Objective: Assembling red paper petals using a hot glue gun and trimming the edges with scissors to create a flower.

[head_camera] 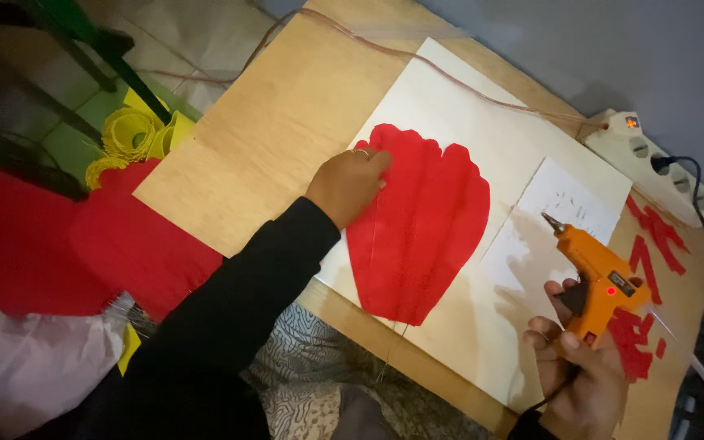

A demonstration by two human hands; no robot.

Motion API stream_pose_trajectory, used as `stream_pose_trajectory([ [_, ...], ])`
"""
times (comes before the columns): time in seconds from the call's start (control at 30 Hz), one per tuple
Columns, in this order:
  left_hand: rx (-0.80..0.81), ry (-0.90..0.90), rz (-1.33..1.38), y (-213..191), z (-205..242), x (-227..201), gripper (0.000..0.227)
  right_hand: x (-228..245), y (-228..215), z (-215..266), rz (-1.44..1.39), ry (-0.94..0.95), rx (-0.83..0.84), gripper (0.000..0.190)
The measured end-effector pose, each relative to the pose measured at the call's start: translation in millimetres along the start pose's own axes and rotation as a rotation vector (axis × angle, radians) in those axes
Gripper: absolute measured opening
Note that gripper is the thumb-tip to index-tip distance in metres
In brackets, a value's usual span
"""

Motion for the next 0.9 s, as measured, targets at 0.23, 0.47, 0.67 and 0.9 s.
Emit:
stream_pose_trajectory([
  [0.23,0.074,-0.03,0.06,-36.5,-1.7,-24.2,0.019,11.2,30.1,8.1,0.361,-0.055,-0.128,0.066],
  [0.47,-0.031,0.015,0.357,-7.9,-4.6,16.5,0.027,2.0,79.0,-0.1,0.477,-0.017,-0.064,0.061],
  [0.67,0.03,-0.088,0.457,-28.3,-9.4,10.6,0.022,-26.7,115.1,-8.5,0.567,0.106,-0.03,0.043],
  [0.9,-0.05,-0.005,0.326,-3.0,-19.3,25.5,0.011,-55.2,138.6,-31.3,0.645,0.045,0.025,0.041],
])
Point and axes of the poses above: each hand's wrist, its own z-axis away from the middle knuckle, its own y-axis out of the palm, x = y × z, the point moved 7 cm from there along -z, towards the middle knuckle, and after that the axes turned 3 degrees about z, right-handed, at the moved point
